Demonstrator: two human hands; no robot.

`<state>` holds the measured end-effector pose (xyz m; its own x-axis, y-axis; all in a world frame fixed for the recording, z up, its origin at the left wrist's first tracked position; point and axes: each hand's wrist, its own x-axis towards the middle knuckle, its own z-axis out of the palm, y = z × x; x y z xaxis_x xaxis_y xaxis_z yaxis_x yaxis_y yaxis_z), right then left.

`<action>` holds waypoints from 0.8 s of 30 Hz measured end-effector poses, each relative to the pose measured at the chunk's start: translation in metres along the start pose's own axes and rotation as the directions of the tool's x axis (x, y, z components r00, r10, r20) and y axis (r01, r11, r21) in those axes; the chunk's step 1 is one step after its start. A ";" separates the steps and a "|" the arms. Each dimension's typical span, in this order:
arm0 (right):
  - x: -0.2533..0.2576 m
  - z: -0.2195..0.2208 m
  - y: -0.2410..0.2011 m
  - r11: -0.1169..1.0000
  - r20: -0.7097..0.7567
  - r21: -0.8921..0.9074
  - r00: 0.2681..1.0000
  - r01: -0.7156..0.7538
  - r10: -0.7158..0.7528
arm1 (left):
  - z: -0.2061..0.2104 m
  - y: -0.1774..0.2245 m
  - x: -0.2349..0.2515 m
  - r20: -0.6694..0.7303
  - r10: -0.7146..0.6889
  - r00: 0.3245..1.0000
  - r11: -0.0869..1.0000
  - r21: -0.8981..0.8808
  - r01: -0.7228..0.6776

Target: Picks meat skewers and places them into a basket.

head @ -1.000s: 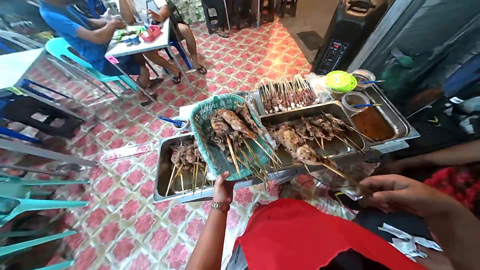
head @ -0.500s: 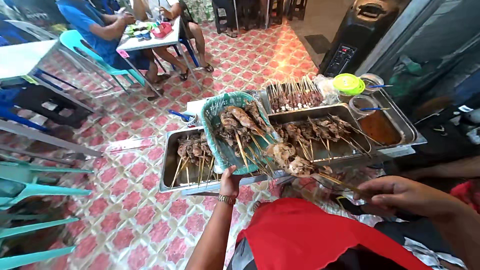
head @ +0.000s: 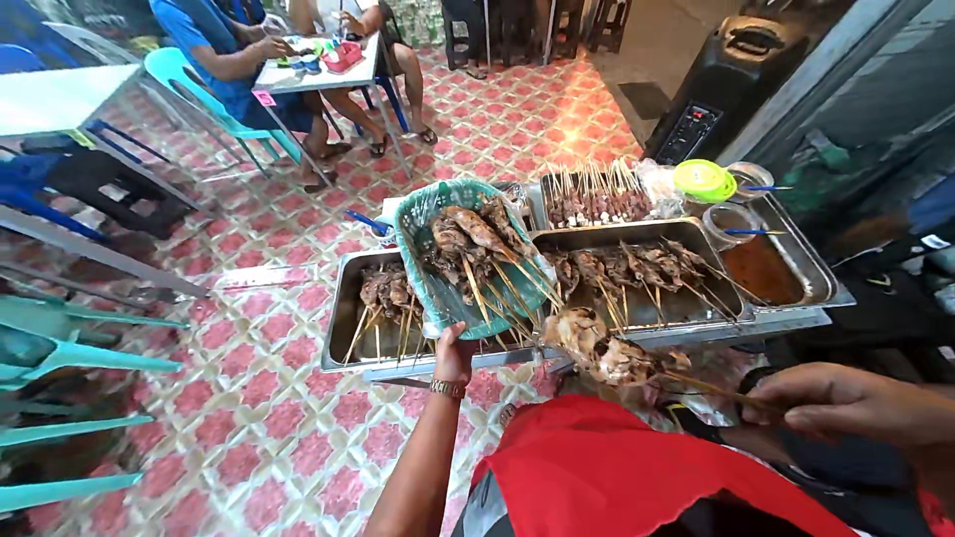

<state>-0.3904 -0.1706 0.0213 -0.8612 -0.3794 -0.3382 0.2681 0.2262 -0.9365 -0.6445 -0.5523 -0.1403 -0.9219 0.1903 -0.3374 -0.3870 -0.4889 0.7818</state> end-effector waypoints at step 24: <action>0.023 0.002 0.022 0.956 -0.387 0.230 0.918 0.181 -0.081 | 0.007 0.002 -0.015 0.028 0.067 0.997 0.998 -0.002 -0.067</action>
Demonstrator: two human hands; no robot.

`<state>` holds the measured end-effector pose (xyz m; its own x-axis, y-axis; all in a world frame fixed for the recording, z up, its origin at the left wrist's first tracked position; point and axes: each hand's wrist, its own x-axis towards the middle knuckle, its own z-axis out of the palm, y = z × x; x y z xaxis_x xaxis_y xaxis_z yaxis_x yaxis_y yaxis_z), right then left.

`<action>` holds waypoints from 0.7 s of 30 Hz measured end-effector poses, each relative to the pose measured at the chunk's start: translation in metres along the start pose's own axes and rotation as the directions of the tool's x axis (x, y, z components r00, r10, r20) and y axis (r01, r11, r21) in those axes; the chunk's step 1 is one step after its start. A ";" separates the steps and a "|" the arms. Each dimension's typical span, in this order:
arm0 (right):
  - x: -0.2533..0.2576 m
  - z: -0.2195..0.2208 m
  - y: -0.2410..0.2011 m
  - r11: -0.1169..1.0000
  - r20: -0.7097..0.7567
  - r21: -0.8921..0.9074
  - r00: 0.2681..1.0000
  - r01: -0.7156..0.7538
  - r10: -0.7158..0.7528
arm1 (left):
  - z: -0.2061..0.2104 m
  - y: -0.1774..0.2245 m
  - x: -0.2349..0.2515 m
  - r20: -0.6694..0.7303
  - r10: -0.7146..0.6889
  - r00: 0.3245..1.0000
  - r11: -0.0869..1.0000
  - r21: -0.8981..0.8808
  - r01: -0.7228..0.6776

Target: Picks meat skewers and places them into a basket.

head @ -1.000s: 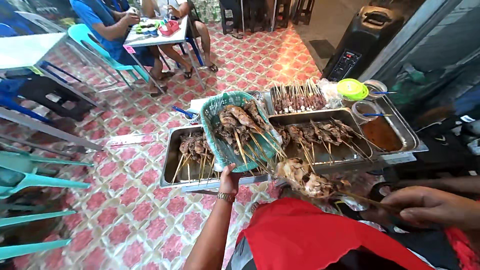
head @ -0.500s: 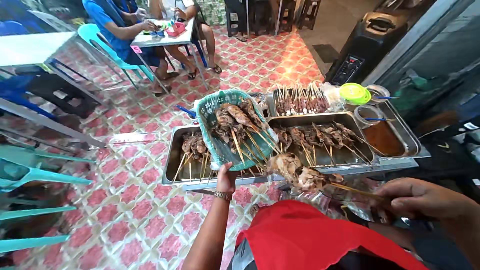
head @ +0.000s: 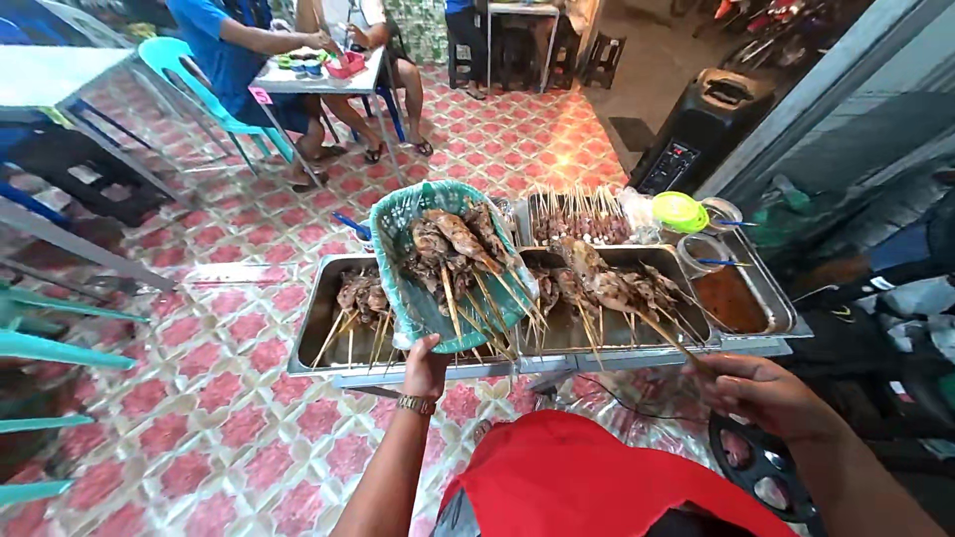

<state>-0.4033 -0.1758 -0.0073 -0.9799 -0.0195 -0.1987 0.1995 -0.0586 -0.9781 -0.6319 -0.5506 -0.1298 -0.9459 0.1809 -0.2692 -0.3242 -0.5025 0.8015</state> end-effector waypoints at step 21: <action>0.176 0.110 -0.033 0.732 0.274 -0.680 0.920 -0.021 0.280 | 0.063 -0.078 -0.048 -0.040 -0.017 0.999 0.996 0.090 0.020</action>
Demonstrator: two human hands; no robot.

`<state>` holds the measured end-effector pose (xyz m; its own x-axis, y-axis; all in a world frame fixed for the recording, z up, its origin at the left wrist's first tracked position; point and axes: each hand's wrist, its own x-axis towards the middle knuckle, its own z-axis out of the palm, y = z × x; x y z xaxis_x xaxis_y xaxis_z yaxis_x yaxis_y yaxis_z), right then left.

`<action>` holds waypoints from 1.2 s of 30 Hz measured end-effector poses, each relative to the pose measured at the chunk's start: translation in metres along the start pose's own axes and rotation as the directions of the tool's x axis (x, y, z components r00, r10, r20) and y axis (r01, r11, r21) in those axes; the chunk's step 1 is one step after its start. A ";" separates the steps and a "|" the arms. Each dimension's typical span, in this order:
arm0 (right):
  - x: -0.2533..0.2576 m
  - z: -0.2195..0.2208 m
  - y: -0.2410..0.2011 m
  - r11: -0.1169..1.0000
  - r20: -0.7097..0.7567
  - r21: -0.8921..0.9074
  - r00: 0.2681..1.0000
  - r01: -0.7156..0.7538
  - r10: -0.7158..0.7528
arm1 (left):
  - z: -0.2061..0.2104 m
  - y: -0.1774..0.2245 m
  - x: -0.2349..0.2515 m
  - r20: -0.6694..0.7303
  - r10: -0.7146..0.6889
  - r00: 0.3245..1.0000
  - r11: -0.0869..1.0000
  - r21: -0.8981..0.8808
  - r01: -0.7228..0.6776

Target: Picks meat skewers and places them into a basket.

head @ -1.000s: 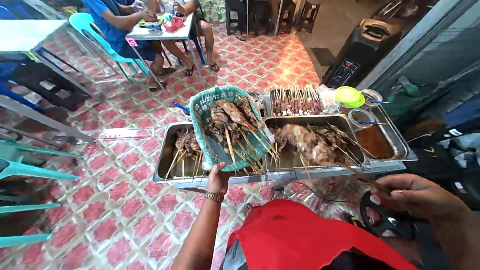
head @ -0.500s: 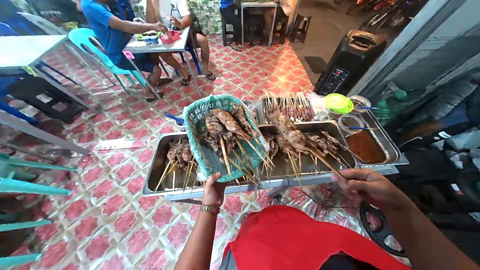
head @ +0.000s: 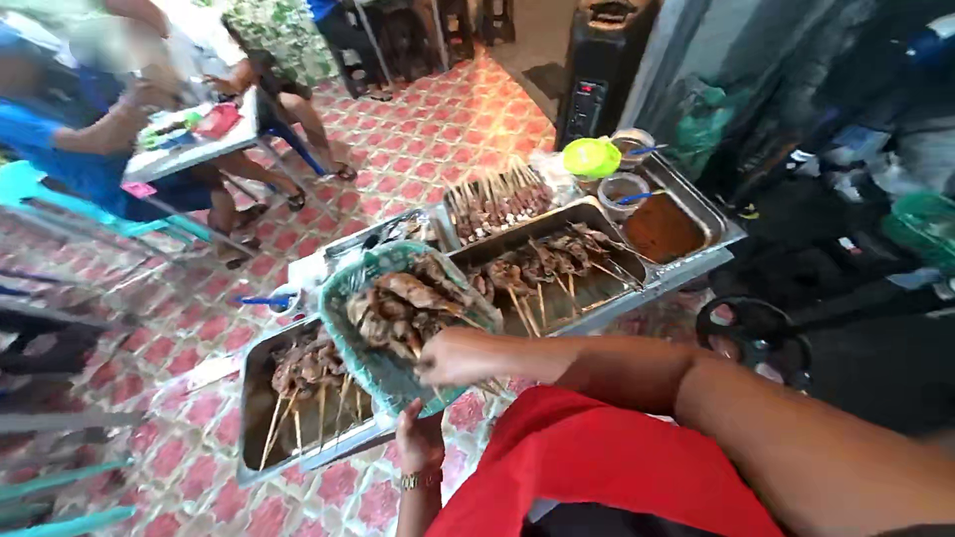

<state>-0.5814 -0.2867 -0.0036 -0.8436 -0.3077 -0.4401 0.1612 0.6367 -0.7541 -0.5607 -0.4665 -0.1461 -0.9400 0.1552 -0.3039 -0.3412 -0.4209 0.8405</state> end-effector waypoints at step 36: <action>0.029 0.038 0.084 0.746 0.027 0.662 0.997 -0.077 0.078 | -0.057 -0.022 0.011 -0.093 -0.169 0.981 0.985 0.001 0.170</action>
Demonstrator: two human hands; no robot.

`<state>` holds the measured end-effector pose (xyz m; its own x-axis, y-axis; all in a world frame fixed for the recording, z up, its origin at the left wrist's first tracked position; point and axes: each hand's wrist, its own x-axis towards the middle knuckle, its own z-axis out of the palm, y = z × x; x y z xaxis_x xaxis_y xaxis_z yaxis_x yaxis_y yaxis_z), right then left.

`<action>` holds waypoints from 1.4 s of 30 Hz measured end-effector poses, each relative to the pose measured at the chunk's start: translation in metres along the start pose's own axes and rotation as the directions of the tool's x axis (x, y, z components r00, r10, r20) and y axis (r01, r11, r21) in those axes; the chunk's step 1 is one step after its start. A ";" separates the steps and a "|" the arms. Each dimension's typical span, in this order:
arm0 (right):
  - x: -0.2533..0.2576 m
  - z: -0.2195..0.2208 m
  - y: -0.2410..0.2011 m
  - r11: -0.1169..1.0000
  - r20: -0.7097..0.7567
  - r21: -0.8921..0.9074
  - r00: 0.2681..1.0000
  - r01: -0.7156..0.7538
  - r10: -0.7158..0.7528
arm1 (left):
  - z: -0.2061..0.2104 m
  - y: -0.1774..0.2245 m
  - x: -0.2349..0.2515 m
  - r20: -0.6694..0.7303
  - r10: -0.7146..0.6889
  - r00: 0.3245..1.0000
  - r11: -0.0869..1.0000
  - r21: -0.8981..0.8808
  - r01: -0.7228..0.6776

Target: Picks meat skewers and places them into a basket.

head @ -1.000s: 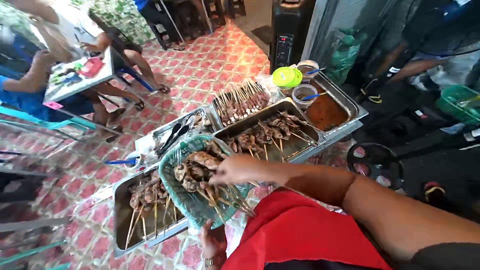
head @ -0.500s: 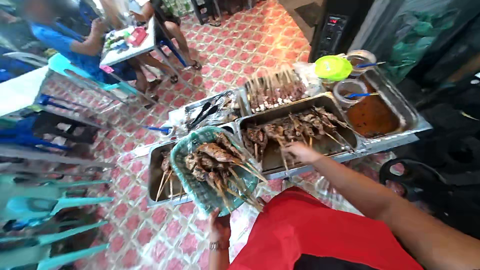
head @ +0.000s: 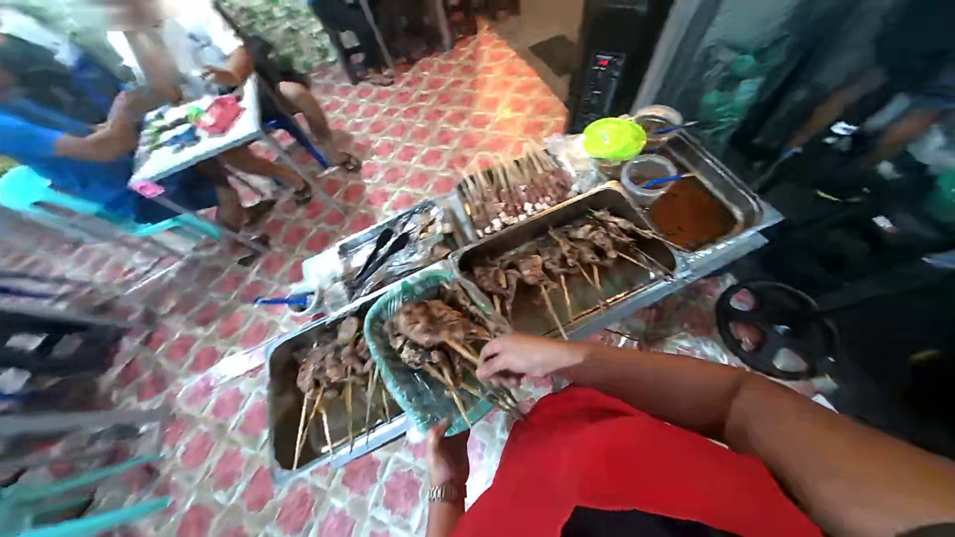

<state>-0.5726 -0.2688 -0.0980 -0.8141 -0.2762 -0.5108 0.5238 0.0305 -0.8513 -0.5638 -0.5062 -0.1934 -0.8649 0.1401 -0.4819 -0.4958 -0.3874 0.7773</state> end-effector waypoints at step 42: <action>0.033 -0.022 -0.005 0.975 -0.073 0.125 0.978 -0.185 0.195 | -0.018 -0.024 0.010 0.042 -0.102 0.994 0.993 -0.055 0.104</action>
<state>-0.6076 -0.2571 -0.1138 -0.7126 -0.1937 -0.6743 0.6924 -0.0395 -0.7205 -0.5588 -0.5116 -0.2238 -0.8125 0.2171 -0.5411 -0.5781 -0.4205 0.6993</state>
